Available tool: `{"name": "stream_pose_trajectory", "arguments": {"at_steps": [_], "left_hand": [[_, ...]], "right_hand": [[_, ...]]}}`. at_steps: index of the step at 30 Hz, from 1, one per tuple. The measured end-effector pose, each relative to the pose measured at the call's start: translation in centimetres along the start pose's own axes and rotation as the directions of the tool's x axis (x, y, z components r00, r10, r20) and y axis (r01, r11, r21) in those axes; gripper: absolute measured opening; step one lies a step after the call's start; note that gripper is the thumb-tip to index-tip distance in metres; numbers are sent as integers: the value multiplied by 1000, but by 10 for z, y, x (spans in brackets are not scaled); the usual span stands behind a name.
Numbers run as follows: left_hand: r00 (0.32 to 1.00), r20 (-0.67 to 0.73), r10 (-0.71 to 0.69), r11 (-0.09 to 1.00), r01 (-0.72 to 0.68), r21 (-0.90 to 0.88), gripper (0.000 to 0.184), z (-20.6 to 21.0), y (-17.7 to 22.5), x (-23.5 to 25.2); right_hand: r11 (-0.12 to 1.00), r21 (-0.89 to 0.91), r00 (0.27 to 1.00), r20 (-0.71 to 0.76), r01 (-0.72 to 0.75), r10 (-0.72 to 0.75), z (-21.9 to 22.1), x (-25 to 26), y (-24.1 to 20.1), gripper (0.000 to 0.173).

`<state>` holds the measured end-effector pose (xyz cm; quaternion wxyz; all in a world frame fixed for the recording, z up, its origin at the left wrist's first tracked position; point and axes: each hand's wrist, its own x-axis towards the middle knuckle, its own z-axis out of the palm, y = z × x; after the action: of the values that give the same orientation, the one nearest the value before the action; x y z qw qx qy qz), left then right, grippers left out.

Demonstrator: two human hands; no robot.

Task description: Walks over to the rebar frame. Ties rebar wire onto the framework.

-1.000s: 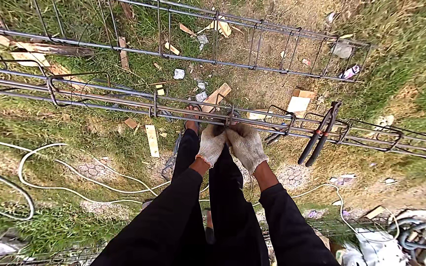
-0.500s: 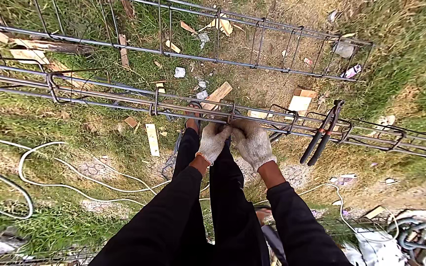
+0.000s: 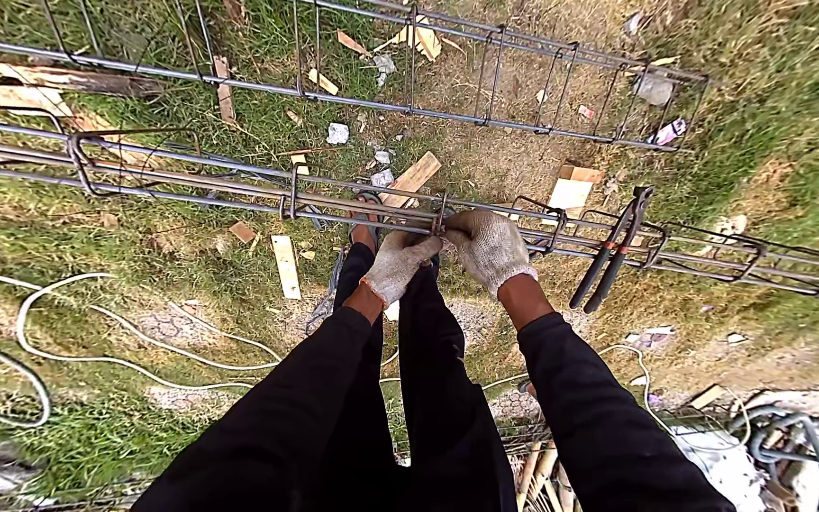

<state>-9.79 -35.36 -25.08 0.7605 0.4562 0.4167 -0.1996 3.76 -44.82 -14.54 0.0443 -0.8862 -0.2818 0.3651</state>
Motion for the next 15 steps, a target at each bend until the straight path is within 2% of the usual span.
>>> {"name": "stream_pose_trajectory", "arguments": {"at_steps": [1,2,3,4,5,7,9,10,11,12,13,14,15], "left_hand": [[1000,22,-11,1000,11,-2,19,-2,2,2],[999,43,-25,1000,26,-2,20,-5,4,3],[998,60,-32,999,33,0,21,-7,5,4],[997,76,-30,999,29,14,22,-9,6,6],[997,77,-21,999,18,34,21,-10,6,7],[998,56,7,998,-11,59,19,-8,5,8],[999,37,34,998,-36,55,19,-6,6,7],[999,36,37,998,-39,58,19,-7,7,7],[999,34,38,997,-40,65,19,-6,7,5],[999,36,37,997,-39,62,18,-7,7,4],[998,46,33,998,-35,53,19,-7,7,3],[998,53,33,999,-35,33,21,-6,5,2],[997,61,40,999,-42,19,23,-6,4,3]], "right_hand": [[993,116,1000,5,-19,18,28,6,17,26],[978,183,989,130,-100,77,38,12,24,25],[966,211,975,194,-150,109,43,16,27,24],[962,210,973,189,-176,136,45,16,26,24],[966,187,980,118,-178,157,49,12,24,23],[985,99,981,-119,-139,151,54,-2,18,22],[996,35,944,-315,-88,94,58,-21,8,21],[996,39,930,-358,-77,86,60,-31,2,20],[992,83,932,-345,-90,113,65,-40,-4,22],[975,154,949,-248,-158,193,69,-47,-11,26],[927,253,947,-92,-277,308,73,-51,-14,32],[833,378,910,75,-405,408,78,-50,-13,38],[706,524,870,165,-476,464,86,-45,-8,40]]}}
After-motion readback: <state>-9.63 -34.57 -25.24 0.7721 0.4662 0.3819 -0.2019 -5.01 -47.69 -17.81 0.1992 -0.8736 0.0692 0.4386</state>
